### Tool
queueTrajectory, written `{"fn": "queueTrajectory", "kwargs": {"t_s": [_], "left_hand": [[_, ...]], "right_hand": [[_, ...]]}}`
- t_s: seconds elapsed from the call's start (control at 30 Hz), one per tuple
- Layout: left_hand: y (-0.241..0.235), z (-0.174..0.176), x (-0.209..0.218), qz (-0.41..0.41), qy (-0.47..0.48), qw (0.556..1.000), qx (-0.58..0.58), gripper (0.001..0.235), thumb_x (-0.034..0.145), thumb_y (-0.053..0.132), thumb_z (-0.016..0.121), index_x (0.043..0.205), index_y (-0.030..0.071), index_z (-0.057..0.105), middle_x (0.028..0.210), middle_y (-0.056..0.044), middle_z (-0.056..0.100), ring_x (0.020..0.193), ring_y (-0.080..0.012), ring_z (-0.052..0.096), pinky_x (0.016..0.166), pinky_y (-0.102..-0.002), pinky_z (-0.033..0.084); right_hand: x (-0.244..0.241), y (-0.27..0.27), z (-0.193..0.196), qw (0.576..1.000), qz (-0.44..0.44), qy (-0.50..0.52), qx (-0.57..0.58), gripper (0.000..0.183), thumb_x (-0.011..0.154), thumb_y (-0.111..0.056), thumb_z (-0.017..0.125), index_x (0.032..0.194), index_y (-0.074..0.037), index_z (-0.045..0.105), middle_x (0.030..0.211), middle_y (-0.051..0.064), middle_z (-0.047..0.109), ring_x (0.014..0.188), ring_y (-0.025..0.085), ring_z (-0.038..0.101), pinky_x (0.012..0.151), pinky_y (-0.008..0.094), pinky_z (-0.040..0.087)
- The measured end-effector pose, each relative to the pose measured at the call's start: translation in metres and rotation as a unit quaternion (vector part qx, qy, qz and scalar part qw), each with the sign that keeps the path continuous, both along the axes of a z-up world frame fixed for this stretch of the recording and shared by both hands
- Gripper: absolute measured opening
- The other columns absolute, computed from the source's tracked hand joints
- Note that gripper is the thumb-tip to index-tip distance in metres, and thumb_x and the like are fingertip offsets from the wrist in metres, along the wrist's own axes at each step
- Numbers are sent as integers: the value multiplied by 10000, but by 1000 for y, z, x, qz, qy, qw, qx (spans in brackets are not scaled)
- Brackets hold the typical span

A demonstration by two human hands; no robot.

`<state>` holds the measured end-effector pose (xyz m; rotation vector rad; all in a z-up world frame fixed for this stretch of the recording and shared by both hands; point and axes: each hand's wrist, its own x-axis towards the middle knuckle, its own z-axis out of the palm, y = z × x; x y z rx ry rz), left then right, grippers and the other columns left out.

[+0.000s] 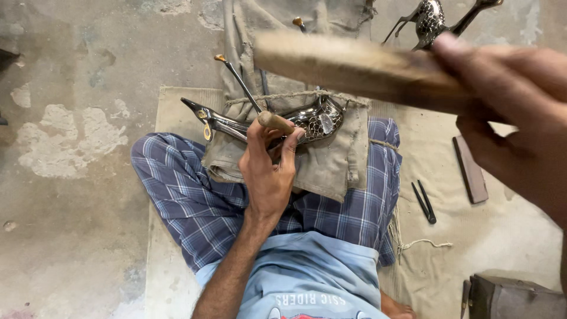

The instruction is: The person sits cross-legged on the floor and repeatedly hammers a small metal giraffe figurine using a wooden mallet and a smaller wooden tool. The figurine is held in place on a cloth pad. A completed metal giraffe is visible nearby.

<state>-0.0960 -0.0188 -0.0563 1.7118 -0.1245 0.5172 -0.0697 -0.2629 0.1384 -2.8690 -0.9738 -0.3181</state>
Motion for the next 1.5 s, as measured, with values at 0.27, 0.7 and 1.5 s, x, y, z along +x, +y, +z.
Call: {"fn": "queueTrajectory", "kwargs": {"t_s": [0.27,0.7,1.5], "left_hand": [[1,6,-2,12,21,1000,3,387,1004,-12,738,1291,48,484,1118,-94,745,1045,-187,772,894,-309,667],[4,8,2,-6,34,999,6,377,1006,-4,747,1304,66,527,1102,-101,767,1034,-204,787,876,-321,687],[25,18,25,-101,4,979,176,525,965,46,762,1435,102,534,1106,-117,775,1020,-203,792,842,-332,675]], "right_hand": [[13,29,32,980,130,-98,-116,615,756,39,736,1366,4,664,1054,173,715,773,250,676,698,382,563],[9,34,25,983,90,-107,-115,575,852,63,757,1399,-68,638,1039,108,705,765,219,602,684,362,539],[-18,-5,-19,996,-63,-46,39,585,911,50,754,1460,-70,591,1141,148,669,959,247,693,846,364,610]]}}
